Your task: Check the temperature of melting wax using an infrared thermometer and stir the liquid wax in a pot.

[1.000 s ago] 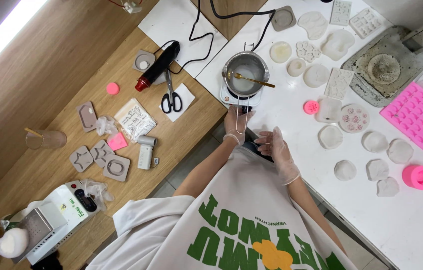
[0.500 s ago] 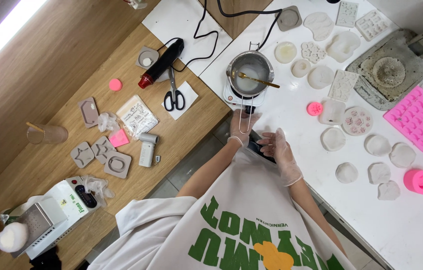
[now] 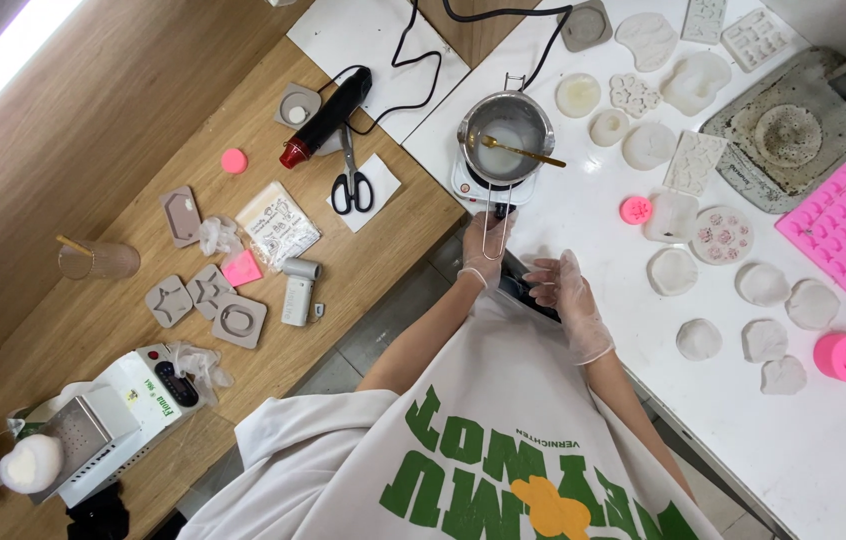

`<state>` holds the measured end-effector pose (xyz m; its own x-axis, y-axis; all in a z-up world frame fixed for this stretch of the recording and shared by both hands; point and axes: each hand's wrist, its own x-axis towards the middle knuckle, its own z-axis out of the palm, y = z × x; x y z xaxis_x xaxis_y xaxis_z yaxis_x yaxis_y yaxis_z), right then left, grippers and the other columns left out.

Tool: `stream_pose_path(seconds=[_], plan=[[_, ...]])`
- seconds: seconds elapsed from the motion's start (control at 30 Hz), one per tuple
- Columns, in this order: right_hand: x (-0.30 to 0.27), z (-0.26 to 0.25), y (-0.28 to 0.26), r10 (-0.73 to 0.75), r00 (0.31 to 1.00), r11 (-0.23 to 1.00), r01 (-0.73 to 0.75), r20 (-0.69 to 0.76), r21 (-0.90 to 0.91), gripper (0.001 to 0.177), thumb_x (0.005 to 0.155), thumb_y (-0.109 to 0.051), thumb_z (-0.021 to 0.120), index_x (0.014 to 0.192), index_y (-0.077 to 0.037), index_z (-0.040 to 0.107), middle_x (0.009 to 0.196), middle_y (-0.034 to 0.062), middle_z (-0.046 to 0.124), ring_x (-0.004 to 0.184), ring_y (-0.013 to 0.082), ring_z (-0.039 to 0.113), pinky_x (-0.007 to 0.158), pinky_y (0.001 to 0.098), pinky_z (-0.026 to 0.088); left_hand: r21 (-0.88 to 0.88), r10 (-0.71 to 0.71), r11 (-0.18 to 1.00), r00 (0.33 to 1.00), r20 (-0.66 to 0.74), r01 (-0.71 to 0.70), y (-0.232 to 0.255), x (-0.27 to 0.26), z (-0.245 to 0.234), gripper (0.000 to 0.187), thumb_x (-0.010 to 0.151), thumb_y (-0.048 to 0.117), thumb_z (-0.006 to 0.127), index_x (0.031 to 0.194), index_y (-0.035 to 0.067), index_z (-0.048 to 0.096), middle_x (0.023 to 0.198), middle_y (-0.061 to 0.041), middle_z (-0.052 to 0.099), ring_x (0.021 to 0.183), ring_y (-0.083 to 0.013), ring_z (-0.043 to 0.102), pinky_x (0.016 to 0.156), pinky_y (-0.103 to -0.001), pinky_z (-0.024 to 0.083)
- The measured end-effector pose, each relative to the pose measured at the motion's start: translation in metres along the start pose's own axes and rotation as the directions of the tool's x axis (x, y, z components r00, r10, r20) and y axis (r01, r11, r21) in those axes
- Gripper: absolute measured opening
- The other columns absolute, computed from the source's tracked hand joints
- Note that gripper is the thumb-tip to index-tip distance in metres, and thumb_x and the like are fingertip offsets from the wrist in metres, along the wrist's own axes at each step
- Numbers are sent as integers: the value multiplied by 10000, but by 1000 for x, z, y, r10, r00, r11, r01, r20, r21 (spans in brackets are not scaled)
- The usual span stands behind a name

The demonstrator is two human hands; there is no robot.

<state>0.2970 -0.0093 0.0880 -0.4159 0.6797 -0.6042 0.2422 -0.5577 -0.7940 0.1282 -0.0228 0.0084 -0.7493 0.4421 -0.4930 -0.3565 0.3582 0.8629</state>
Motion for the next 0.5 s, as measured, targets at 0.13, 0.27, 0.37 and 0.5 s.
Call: stream_pose_path(seconds=[0.13, 0.27, 0.37, 0.5], plan=[[1, 1, 0, 7, 1000, 1000, -7, -10, -6, 621, 1098, -476, 276, 1263, -20, 664, 1002, 166, 757, 733, 222, 700, 630, 274, 560, 41, -57, 998, 998, 28, 56, 13, -9, -3, 402, 748, 418, 894, 980, 124, 749, 856, -73, 731, 860, -216, 722, 786, -361, 570], [1, 2, 2, -19, 1000, 1000, 19, 3, -18, 629, 1100, -496, 281, 1269, -29, 667, 1014, 159, 755, 760, 219, 704, 645, 283, 561, -412, -156, 895, 985, 69, 170, 46, -37, -8, 279, 795, 181, 859, 950, 3, 712, 810, -86, 608, 817, -167, 666, 796, -281, 562], [2, 0, 4, -23, 1000, 1000, 24, 10, -21, 630, 1099, -505, 288, 1271, -30, 665, 1020, 167, 756, 770, 222, 707, 654, 289, 565, -372, -96, 920, 992, 86, 121, 25, -23, -6, 289, 809, 191, 859, 961, 3, 701, 817, -109, 644, 803, -165, 693, 742, -245, 579], [7, -2, 10, -42, 998, 997, 44, 36, -61, 629, 1108, -527, 319, 1301, -38, 663, 1068, 182, 754, 830, 235, 727, 708, 313, 576, -247, -63, 965, 992, 109, 89, 7, -9, -4, 397, 824, 292, 872, 1064, 25, 703, 908, -155, 720, 831, -163, 678, 794, -283, 576]])
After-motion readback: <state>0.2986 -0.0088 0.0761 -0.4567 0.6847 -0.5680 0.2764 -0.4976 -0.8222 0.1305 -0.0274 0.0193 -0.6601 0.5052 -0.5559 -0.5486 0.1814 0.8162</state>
